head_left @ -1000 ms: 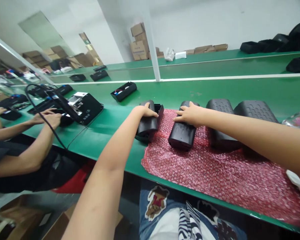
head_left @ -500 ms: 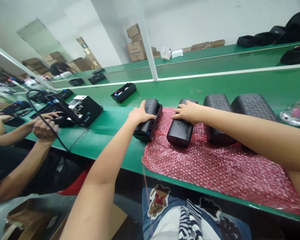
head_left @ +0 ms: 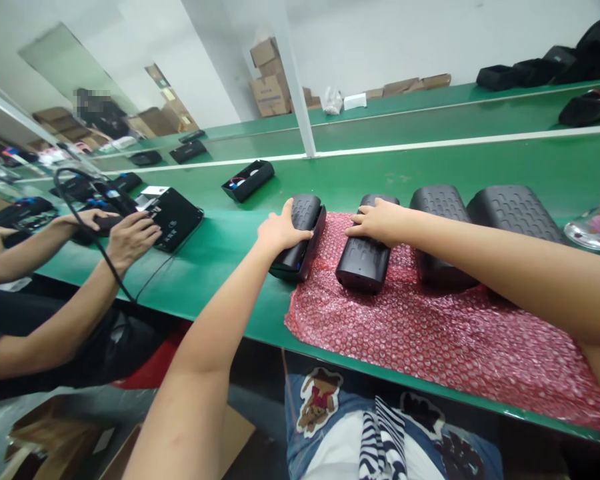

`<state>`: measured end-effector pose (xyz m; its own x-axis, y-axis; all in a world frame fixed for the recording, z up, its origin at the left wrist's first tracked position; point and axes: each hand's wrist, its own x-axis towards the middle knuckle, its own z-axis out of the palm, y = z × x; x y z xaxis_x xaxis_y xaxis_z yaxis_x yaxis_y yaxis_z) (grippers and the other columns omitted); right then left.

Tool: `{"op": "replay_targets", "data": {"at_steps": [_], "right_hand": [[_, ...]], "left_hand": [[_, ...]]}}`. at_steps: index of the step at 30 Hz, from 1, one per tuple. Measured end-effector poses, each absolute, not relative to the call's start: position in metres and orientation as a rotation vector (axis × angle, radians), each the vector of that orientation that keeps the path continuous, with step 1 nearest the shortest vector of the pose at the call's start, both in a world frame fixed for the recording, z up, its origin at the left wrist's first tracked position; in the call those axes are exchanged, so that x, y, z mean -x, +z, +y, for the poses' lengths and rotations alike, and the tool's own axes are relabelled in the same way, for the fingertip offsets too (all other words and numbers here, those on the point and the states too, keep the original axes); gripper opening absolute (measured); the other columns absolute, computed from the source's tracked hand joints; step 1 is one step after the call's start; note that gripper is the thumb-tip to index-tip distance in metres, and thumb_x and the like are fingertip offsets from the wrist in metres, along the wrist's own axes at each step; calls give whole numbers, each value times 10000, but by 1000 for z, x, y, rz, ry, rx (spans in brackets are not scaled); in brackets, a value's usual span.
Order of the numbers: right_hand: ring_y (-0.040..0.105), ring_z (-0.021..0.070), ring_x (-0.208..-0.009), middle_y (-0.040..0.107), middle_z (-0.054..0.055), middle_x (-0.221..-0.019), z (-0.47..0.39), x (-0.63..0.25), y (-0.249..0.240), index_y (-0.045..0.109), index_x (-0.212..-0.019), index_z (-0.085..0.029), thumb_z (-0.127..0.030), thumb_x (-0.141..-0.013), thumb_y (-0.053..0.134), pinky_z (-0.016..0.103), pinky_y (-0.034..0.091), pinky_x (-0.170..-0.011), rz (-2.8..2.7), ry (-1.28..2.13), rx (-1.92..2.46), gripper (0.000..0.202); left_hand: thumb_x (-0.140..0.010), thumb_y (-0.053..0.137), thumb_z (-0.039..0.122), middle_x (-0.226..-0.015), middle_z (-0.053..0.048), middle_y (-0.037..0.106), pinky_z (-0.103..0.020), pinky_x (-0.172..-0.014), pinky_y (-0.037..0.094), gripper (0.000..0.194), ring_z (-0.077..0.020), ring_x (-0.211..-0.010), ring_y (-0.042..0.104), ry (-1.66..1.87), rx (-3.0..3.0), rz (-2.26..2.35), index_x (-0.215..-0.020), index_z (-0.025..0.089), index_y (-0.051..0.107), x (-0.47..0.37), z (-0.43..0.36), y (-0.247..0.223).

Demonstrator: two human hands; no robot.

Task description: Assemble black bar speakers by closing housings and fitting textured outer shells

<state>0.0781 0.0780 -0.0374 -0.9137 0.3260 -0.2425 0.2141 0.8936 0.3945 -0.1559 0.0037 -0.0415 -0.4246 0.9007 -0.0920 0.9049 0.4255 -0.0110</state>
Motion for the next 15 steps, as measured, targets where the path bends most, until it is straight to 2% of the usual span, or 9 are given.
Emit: {"op": "replay_targets", "data": {"at_steps": [6, 15], "right_hand": [[541, 316, -1091, 573, 116, -1310, 80, -78, -38, 479, -1383, -305, -127, -685, 733, 396, 438, -782, 2781, 515, -367, 764], [523, 336, -1161, 545, 119, -1348, 74, -74, -34, 434, -1426, -307, -131, -723, 720, 430, 440, -848, 2711, 467, -453, 779]], "left_hand": [[-703, 593, 745, -1310, -234, 503, -485, -935, 476, 1143, -412, -1136, 573, -85, -1682, 2571, -1551, 250, 8, 147, 0, -40], [-702, 593, 732, -1313, -239, 511, -481, -957, 473, 1120, -403, -1174, 566, -118, -1675, 2570, -1551, 256, 38, 148, 4, -48]]}}
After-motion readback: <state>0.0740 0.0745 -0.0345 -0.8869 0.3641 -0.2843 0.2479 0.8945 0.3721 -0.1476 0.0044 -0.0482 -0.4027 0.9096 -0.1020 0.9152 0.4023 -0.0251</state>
